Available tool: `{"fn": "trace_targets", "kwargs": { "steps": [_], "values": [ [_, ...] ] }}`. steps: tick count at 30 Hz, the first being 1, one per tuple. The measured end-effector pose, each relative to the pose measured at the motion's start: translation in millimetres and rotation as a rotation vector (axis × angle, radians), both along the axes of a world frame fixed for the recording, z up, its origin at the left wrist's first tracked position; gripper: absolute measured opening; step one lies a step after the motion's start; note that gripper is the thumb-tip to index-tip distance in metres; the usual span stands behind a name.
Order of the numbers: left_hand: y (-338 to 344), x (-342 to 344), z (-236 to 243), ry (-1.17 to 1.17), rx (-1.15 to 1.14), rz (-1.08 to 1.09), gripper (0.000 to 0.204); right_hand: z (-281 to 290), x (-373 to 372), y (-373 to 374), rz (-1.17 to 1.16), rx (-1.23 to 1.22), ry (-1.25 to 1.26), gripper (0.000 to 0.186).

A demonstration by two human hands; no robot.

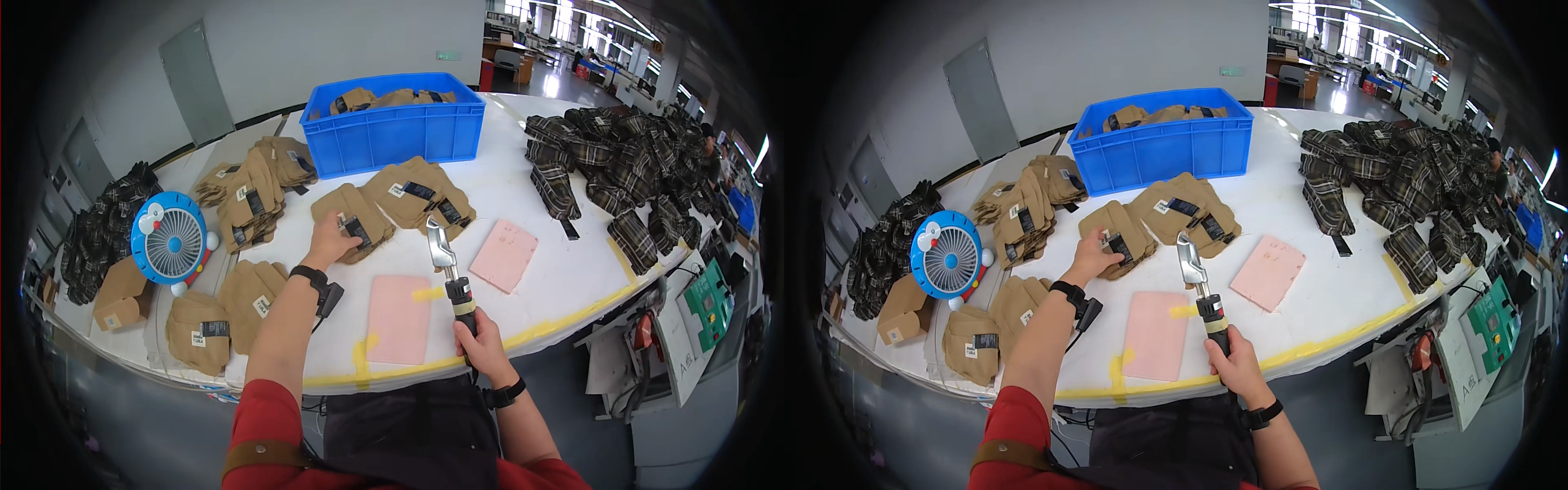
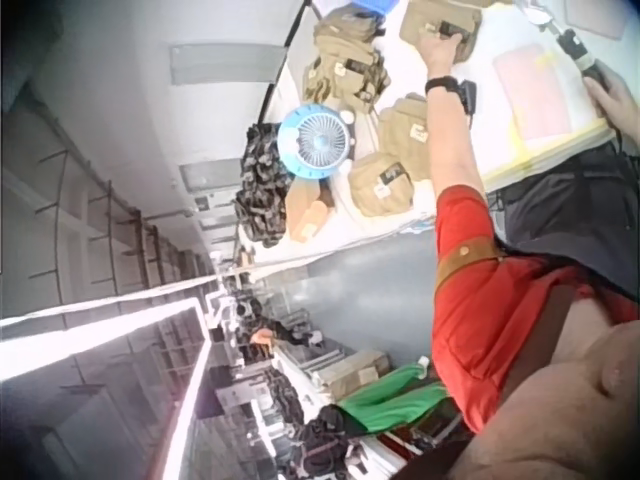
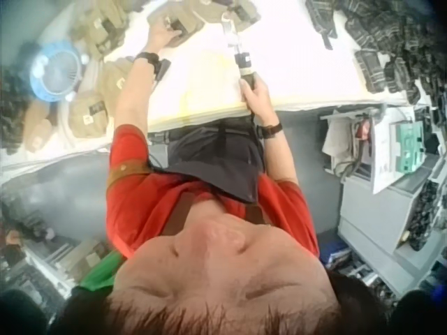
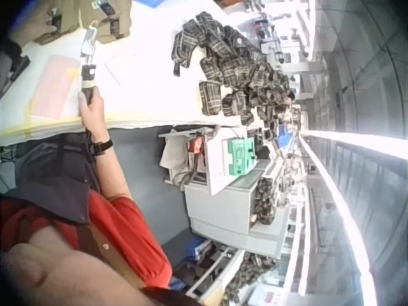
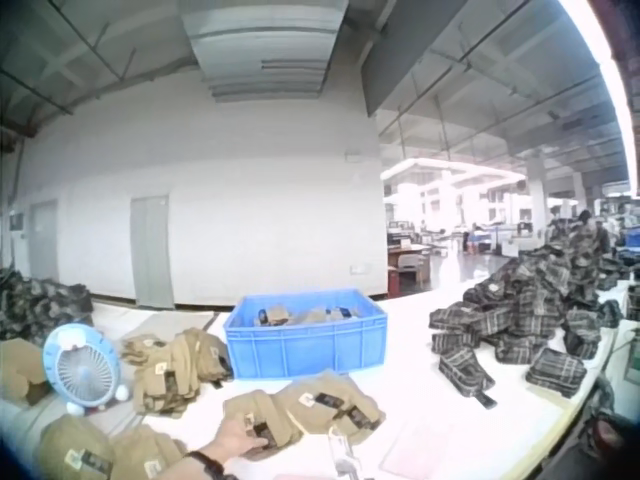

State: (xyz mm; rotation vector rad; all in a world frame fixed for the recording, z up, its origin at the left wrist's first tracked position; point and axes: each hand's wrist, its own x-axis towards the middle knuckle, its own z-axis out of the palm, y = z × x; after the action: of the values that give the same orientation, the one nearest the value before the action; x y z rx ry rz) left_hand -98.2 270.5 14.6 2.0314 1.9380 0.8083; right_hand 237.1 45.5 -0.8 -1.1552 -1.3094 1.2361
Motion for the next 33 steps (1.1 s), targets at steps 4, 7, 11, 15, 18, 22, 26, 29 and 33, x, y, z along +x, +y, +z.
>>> {"fn": "trace_targets", "kwargs": {
  "steps": [4,7,11,15,18,22,26,29,33],
  "values": [
    [11.8,6.5,-0.3,-0.152,-0.084,-0.006,0.093,-2.6,1.1,-0.1,0.011,-0.024,0.008,0.026],
    [17.6,11.4,-0.3,-0.208,-0.197,-0.023,0.074,-3.6,2.1,-2.2,0.003,-0.017,0.011,0.028],
    [18.9,0.8,-26.4,-0.448,-0.104,-0.148,0.048,-1.4,-1.7,1.3,0.016,-0.004,-0.026,0.029],
    [-30.3,27.7,6.7,-0.453,0.035,-0.163,0.030,-2.5,0.4,3.2,-0.004,-0.006,-0.002,0.029],
    [-80.7,38.4,18.4,-0.330,0.048,-0.160,0.024,-4.1,1.4,2.8,-0.015,-0.008,-0.003,0.029],
    [-157.5,55.3,31.3,-0.311,-0.028,-0.230,0.018,-1.5,0.1,3.3,-0.006,0.012,-0.020,0.028],
    [-205.2,72.0,35.3,-0.211,-0.088,-0.220,0.016,-1.9,0.2,2.4,-0.012,0.013,-0.018,0.028],
    [-225.0,77.9,26.7,-0.258,-0.080,-0.237,0.015,-1.4,-2.2,3.4,-0.014,0.022,-0.007,0.028],
    [-243.9,88.8,27.4,-0.279,-0.098,-0.247,0.015,0.4,-1.7,3.2,-0.021,0.022,-0.017,0.028]
  ]
}}
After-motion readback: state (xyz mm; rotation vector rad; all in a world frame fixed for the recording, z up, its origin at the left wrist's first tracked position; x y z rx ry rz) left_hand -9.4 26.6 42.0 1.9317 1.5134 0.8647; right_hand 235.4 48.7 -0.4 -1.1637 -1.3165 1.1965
